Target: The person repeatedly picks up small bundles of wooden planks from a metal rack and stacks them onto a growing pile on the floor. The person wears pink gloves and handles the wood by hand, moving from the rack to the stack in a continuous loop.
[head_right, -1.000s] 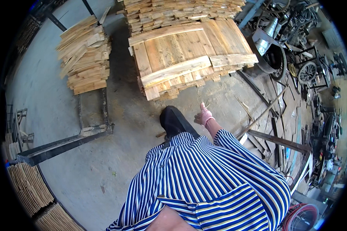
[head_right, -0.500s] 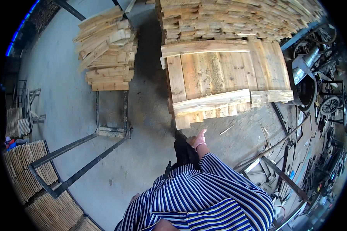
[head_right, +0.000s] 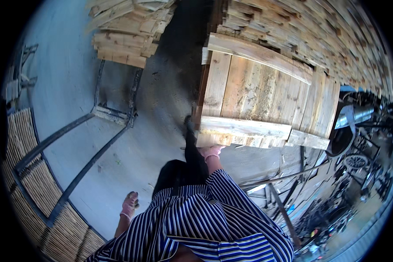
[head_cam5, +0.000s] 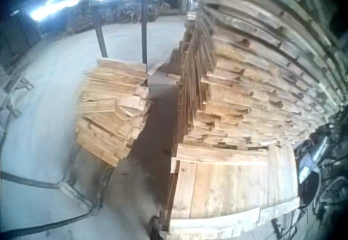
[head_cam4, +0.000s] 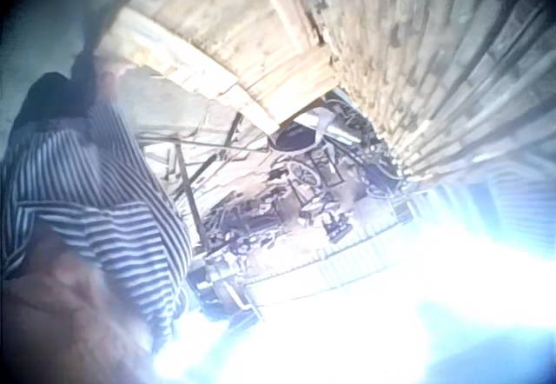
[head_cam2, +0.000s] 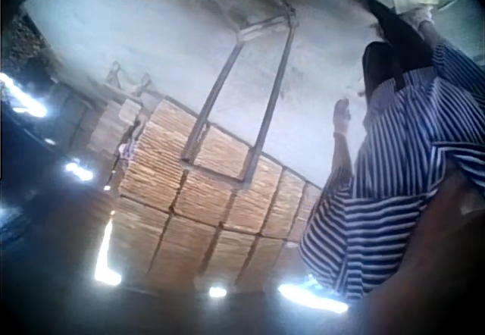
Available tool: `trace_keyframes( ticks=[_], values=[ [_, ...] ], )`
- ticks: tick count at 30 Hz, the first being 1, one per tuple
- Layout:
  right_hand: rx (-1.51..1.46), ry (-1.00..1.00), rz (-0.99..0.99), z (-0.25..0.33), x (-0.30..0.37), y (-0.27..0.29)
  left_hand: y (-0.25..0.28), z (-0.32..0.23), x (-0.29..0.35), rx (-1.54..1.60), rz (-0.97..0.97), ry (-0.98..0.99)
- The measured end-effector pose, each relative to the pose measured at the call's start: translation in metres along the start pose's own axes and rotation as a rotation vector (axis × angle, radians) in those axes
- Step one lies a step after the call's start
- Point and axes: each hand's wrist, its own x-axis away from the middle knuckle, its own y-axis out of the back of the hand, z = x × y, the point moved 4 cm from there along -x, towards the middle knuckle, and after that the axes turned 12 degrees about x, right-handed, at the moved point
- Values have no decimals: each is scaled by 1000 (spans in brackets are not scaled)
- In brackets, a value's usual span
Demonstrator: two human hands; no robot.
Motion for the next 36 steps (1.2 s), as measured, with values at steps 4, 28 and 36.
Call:
trace_keyframes(
  ticks=[4,28,36],
  values=[
    [1670,-25,-173,24,15,12,-40,-44,-10,-73,87,-12],
    [2052,-295,-53,-58,57,-52,-47,-390,-109,-68,228,-267],
    [2062,645,83,-37,30,-383,-77,-495,-143,-140,190,-283]
  ],
)
